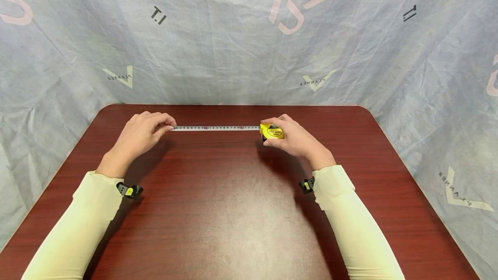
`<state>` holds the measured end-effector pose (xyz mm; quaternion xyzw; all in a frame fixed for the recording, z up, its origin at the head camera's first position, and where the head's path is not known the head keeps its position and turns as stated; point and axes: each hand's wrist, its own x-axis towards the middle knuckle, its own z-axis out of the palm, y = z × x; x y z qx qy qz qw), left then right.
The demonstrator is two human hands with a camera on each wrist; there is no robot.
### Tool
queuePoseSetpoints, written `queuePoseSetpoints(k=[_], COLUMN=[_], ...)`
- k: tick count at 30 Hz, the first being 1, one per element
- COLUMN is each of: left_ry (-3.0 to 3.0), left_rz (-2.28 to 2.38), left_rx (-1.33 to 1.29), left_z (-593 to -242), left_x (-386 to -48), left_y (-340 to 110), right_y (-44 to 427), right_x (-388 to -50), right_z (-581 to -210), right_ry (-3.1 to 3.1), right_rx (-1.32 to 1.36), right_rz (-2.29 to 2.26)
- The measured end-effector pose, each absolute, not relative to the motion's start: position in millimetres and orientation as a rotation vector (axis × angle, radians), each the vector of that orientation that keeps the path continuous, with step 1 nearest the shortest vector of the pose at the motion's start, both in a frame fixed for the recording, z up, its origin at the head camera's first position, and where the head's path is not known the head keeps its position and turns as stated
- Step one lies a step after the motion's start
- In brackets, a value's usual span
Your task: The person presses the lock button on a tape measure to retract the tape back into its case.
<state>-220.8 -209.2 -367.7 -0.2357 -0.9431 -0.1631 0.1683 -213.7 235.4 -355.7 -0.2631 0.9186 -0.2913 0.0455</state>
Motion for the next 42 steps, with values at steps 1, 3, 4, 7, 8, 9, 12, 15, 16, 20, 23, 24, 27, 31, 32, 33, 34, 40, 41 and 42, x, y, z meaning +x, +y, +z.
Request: queuePoseSetpoints(k=[1, 3, 4, 7, 8, 9, 12, 15, 16, 20, 23, 24, 27, 31, 32, 33, 34, 40, 41, 42], left_ry=[-2.683, -2.688, -2.692, -2.703, -2.705, -2.705, -2.701, -2.698, -2.698, -2.704, -2.704, -2.703, -2.698, -2.692, -2.692, -2.693, -2.696, -2.693, -2.691, -2.689], left_rz=[-0.465, -0.466, -0.468, -0.471, -0.471, -0.471, -0.471, -0.471, -0.471, -0.465, -0.468, -0.469, -0.47, -0.467, -0.467, -0.466, -0.465, -0.467, -0.47, -0.471], left_rx=[-0.672, -0.674, -0.675, -0.675, -0.675, -0.675, -0.676, -0.681, -0.682, -0.681, -0.682, -0.683, -0.688, -0.695, -0.695, -0.695, -0.694, -0.704, -0.707, -0.708], left_z=[-367.8, -368.0, -368.1, -368.3, -368.4, -368.3, -368.4, -368.2, -368.2, -367.6, -367.2, -367.0, -366.9, -367.1, -367.3, -367.6, -367.6, -368.0, -367.7, -367.3], left_x=[-221.0, -221.5, -221.8, -222.4, -222.6, -222.6, -222.8, -223.0, -223.1, -223.0, -222.8, -222.6, -222.4, -222.4, -222.5, -222.7, -222.7, -223.3, -223.3, -223.1], left_y=[-208.8, -207.7, -207.2, -205.7, -205.4, -205.1, -204.6, -204.1, -204.0, -203.2, -202.2, -201.8, -200.9, -199.7, -199.6, -199.4, -199.2, -197.5, -197.0, -196.5], right_y=[235.4, 235.2, 235.2, 235.0, 234.8, 234.5, 233.4, 232.0, 231.5, 229.7, 228.0, 227.3, 225.1, 222.6, 221.9, 221.3, 220.8, 217.2, 216.6, 216.0], right_x=[-213.7, -213.6, -213.5, -213.4, -213.5, -213.6, -214.2, -214.8, -215.0, -215.7, -216.2, -216.3, -216.4, -217.2, -217.4, -217.8, -218.1, -218.8, -218.9, -218.9], right_z=[-355.8, -355.9, -355.9, -355.9, -355.9, -355.9, -356.0, -355.8, -355.6, -355.2, -354.8, -354.7, -354.1, -354.1, -354.3, -354.4, -354.6, -354.6, -354.6, -354.5], right_ry=[2.806, 2.807, 2.807, 2.803, 2.803, 2.801, 2.799, 2.799, 2.799, 2.794, 2.796, 2.797, 2.799, 2.801, 2.8, 2.801, 2.8, 2.801, 2.799, 2.797], right_rx=[-0.805, -0.798, -0.795, -0.791, -0.793, -0.797, -0.806, -0.803, -0.802, -0.797, -0.805, -0.81, -0.822, -0.835, -0.837, -0.841, -0.843, -0.849, -0.851, -0.851], right_rz=[-0.888, -0.884, -0.883, -0.887, -0.888, -0.891, -0.892, -0.89, -0.889, -0.886, -0.884, -0.886, -0.887, -0.885, -0.885, -0.883, -0.882, -0.881, -0.882, -0.883])
